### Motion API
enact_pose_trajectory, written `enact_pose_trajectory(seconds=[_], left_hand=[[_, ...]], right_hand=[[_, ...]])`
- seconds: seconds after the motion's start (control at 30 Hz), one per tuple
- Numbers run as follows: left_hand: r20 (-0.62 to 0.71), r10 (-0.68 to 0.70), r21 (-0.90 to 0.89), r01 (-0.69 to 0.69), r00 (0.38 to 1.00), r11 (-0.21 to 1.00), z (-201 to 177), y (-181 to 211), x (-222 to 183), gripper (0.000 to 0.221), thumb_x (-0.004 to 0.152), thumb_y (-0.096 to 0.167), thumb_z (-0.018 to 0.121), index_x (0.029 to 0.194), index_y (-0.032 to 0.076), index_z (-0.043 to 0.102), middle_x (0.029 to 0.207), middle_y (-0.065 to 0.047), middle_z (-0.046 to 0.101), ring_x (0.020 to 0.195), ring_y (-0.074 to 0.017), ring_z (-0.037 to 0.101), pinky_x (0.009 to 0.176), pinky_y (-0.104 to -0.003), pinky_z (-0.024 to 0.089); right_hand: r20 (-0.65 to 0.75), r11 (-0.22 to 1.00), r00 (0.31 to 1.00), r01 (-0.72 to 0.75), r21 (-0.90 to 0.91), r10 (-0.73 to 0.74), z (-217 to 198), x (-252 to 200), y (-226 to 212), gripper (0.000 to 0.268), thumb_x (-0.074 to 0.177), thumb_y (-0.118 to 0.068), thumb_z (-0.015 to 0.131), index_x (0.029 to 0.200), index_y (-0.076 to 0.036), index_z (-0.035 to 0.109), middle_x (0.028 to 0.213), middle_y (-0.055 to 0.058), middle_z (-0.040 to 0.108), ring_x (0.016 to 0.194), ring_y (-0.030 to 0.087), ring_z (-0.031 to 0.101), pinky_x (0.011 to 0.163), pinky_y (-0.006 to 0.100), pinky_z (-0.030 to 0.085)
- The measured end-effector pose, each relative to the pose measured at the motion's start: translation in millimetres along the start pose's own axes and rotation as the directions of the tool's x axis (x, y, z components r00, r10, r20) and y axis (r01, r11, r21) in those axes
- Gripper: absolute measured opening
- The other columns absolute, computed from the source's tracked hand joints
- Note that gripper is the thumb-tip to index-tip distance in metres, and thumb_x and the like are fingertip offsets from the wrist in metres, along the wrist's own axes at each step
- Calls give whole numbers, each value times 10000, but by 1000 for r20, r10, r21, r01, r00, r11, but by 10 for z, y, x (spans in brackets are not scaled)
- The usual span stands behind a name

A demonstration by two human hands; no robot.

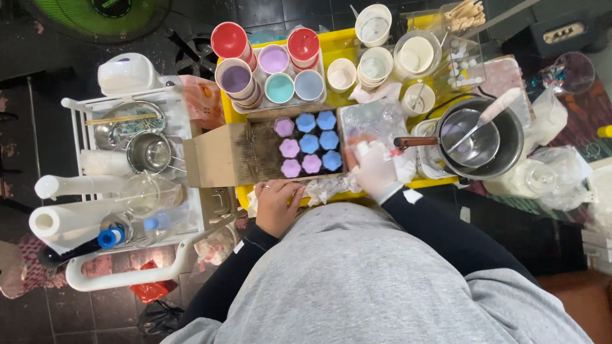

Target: The person is cleaning and wiping a small glass container with a white napkin at a craft workstation.

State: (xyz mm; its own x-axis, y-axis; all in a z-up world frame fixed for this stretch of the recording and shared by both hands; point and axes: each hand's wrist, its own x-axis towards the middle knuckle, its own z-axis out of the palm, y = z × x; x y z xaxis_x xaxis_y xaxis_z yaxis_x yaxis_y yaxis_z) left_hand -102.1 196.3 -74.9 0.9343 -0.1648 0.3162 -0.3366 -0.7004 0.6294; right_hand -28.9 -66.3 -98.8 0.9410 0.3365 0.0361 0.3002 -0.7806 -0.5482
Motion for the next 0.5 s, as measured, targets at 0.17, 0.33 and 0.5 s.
enact_pose_trajectory(seconds=[0.17, 0.33, 0.5], left_hand=[[45, 27, -29, -25, 999, 999, -35, -46, -34, 70, 904, 180, 756, 921, 113, 745, 920, -30, 708, 933, -240, 660, 895, -426, 381], [68, 41, -38, -38, 997, 999, -58, -67, -21, 70, 903, 186, 759, 914, 118, 746, 914, -21, 704, 933, -237, 663, 896, -419, 380], [91, 30, -11, -30, 995, 1000, -46, -68, -3, 75, 899, 186, 760, 905, 112, 755, 907, -22, 710, 876, -227, 657, 887, -428, 373]], right_hand=[[-309, 958, 949, -138, -252, 55, 76, 242, 145, 352, 924, -240, 667, 1257, -124, 673, 1249, 176, 568, 1152, 404, 512, 972, 535, 412], [-316, 915, 948, -156, -371, 34, 215, 399, 307, 297, 839, -278, 715, 1119, -182, 727, 1213, 133, 568, 1151, 387, 496, 944, 530, 358], [-338, 877, 933, -58, -477, -122, 357, 372, 546, 181, 857, -191, 730, 1034, -224, 742, 1251, 55, 571, 1188, 310, 517, 1018, 476, 376]])
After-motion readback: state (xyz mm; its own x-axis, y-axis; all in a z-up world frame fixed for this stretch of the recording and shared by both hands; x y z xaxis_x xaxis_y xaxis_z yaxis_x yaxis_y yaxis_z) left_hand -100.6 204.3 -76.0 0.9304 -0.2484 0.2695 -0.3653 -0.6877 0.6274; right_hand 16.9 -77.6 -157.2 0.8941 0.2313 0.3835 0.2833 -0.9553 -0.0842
